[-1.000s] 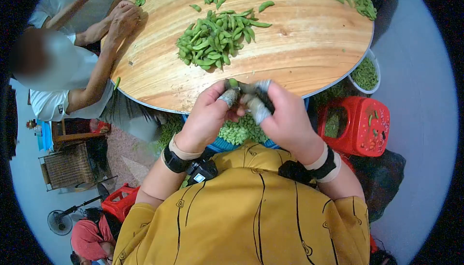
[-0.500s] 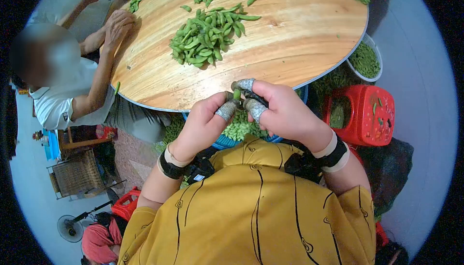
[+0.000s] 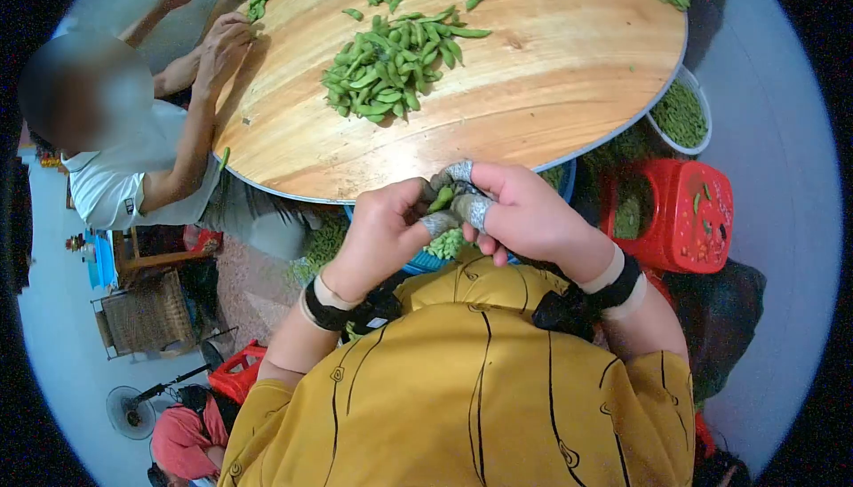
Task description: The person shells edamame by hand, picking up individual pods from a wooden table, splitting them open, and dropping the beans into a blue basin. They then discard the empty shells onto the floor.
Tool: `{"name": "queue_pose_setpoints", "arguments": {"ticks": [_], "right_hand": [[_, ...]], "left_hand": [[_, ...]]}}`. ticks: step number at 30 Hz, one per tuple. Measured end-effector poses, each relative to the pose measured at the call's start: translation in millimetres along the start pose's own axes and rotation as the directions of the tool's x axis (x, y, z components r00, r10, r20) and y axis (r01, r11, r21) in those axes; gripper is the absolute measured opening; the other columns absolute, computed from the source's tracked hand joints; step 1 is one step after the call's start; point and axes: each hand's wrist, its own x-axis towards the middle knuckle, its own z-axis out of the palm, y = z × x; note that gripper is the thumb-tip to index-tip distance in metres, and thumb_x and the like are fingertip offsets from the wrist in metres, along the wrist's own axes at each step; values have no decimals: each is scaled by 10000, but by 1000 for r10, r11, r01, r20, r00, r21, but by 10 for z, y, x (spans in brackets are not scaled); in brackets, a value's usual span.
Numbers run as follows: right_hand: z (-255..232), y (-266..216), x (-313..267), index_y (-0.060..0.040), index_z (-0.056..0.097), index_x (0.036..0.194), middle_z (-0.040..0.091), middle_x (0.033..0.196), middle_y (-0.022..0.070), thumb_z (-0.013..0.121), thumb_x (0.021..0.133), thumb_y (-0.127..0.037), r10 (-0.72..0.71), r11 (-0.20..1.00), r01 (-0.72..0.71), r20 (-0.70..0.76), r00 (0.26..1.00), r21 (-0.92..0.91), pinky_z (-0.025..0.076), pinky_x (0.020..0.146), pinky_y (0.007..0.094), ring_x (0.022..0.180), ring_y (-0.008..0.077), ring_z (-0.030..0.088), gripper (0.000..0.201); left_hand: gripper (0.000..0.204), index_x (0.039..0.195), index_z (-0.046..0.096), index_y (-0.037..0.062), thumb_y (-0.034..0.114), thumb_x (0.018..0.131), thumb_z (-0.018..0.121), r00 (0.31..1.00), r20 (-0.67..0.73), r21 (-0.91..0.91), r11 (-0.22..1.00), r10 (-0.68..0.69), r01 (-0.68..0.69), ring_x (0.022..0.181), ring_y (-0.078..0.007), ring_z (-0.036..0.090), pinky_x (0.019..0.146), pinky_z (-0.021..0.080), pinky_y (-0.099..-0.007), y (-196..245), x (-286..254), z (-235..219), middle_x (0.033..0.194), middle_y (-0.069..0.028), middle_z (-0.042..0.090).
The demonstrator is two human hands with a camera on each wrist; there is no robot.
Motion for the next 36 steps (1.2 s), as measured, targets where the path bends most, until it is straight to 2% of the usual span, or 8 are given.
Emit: {"name": "queue_pose_setpoints", "arguments": {"ticks": [5,9,11,14,16,20,26,36], "right_hand": [[80,-72,-13,-61,567,1126,577,718,2,409,798,-13,0,995,-9,-100,995,-98,465,459,205,536,57,523,367],[68,15,5,-69,575,1122,574,711,-11,406,796,-7,-55,989,41,-96,994,-140,448,453,192,530,47,516,373],[70,60,-3,-81,578,1128,571,706,-22,425,818,-19,-82,989,68,-105,991,-131,430,447,181,514,40,506,352],[52,117,-19,-91,577,1141,567,705,-28,450,845,-40,-68,994,62,-70,995,-93,420,443,174,501,34,495,326],[-18,121,-29,-93,579,1140,562,699,-29,472,862,-63,-29,999,29,-32,999,-18,408,434,170,486,30,481,299],[64,140,-39,-62,592,1069,591,703,9,560,818,-84,-251,943,213,-131,959,-254,438,499,244,576,105,557,254],[123,227,69,-17,550,807,575,731,186,653,680,-142,-662,325,327,33,749,-887,480,625,429,731,384,592,206],[35,314,-94,-29,572,784,589,740,191,630,713,-115,-526,201,204,70,848,-958,493,641,449,700,371,601,125]], "left_hand": [[168,787,544,11,14,668,662,938,-189,356,910,291,-211,623,-386,545,542,458,-389,-22,-4,113,670,-183,553],[123,847,547,-9,44,764,620,927,-204,306,920,315,-245,576,-298,552,521,448,-358,-69,-3,118,694,-145,566],[107,903,550,-19,83,879,527,985,108,-337,927,-133,162,551,-182,524,506,432,-311,36,-17,4,729,-86,574],[187,924,563,-14,117,950,431,891,414,-791,410,-187,454,566,-99,486,510,415,-263,-100,-50,-9,745,-33,560],[183,920,569,-3,105,947,423,881,448,-809,350,-152,472,566,-96,487,520,412,-240,-75,-85,-19,749,-31,563],[153,921,567,-3,52,931,425,933,324,-644,685,-159,340,579,-91,501,538,441,-246,-25,-139,52,743,-17,561],[97,880,544,-31,-13,857,451,986,145,-201,974,-80,108,587,-149,594,547,479,-299,-16,-165,172,666,-110,571],[184,911,564,-30,47,747,532,990,141,137,990,11,-30,851,-428,555,750,462,-467,-258,-265,232,859,-242,577]]}}
